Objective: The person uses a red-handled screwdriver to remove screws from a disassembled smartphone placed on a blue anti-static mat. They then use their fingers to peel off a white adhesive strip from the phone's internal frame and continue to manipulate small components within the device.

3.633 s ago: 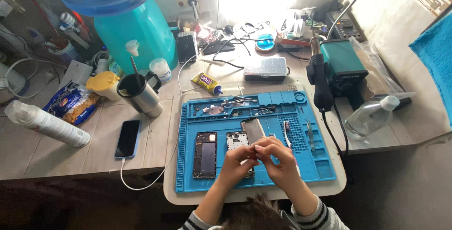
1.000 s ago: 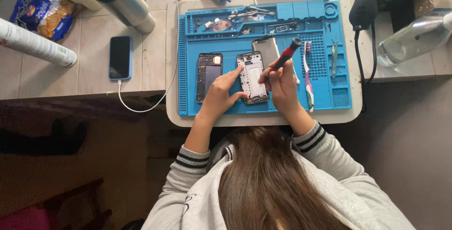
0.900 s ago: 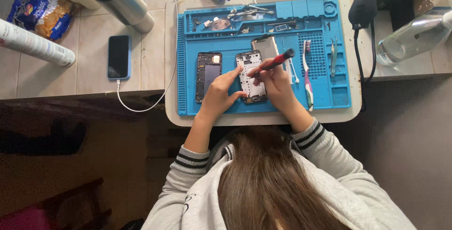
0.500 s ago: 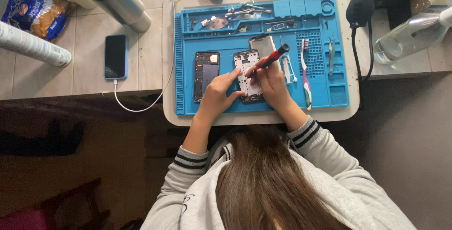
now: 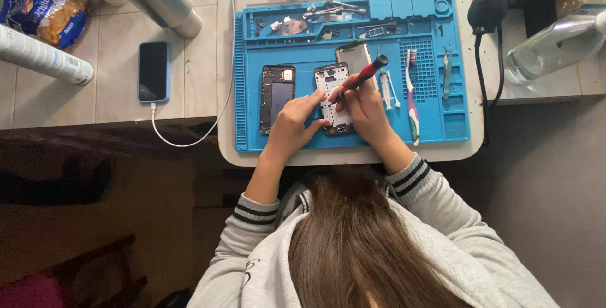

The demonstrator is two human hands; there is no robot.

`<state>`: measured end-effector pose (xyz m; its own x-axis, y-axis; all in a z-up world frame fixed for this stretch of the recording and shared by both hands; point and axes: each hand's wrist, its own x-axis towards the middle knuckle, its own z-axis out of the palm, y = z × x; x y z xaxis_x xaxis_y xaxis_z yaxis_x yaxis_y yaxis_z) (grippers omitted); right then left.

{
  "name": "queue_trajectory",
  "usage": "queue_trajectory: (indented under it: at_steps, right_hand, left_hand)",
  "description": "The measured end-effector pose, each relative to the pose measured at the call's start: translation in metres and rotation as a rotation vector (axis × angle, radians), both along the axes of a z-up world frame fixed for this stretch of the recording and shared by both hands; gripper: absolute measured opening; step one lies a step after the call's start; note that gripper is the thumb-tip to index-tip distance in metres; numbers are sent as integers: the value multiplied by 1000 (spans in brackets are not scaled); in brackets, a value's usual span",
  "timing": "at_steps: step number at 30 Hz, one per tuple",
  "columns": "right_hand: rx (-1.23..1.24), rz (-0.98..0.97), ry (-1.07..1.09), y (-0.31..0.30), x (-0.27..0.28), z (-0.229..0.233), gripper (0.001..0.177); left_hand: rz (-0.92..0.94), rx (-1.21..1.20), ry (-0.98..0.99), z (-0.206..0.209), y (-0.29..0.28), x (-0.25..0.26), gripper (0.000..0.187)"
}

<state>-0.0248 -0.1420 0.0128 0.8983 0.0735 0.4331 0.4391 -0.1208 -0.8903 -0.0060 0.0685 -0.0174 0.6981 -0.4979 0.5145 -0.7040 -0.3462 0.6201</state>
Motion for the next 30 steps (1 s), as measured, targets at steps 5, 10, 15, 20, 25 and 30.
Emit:
queue_trajectory:
  at_steps: [5, 10, 15, 20, 25, 30]
  right_hand:
    - [-37, -7, -10, 0, 0, 2, 14]
    - [-95, -19, -32, 2, -1, 3, 10]
    - [-130, 59, 16, 3, -4, 21, 12]
    - [-282, 88, 49, 3, 2, 30, 18]
    - [-343, 95, 63, 1, 3, 34, 16]
    - [-394, 91, 46, -2, 7, 39, 15]
  left_hand:
    - [-2, -3, 5, 1, 0, 0, 65]
    - [2, -11, -3, 13, -3, -2, 65]
    - [13, -482, 243, 73, -10, -6, 38]
    - [-106, -555, 85, 136, -33, 2, 36]
    - [-89, -494, -8, 124, -44, 20, 17]
    - [19, -421, -219, 118, -45, 25, 21]
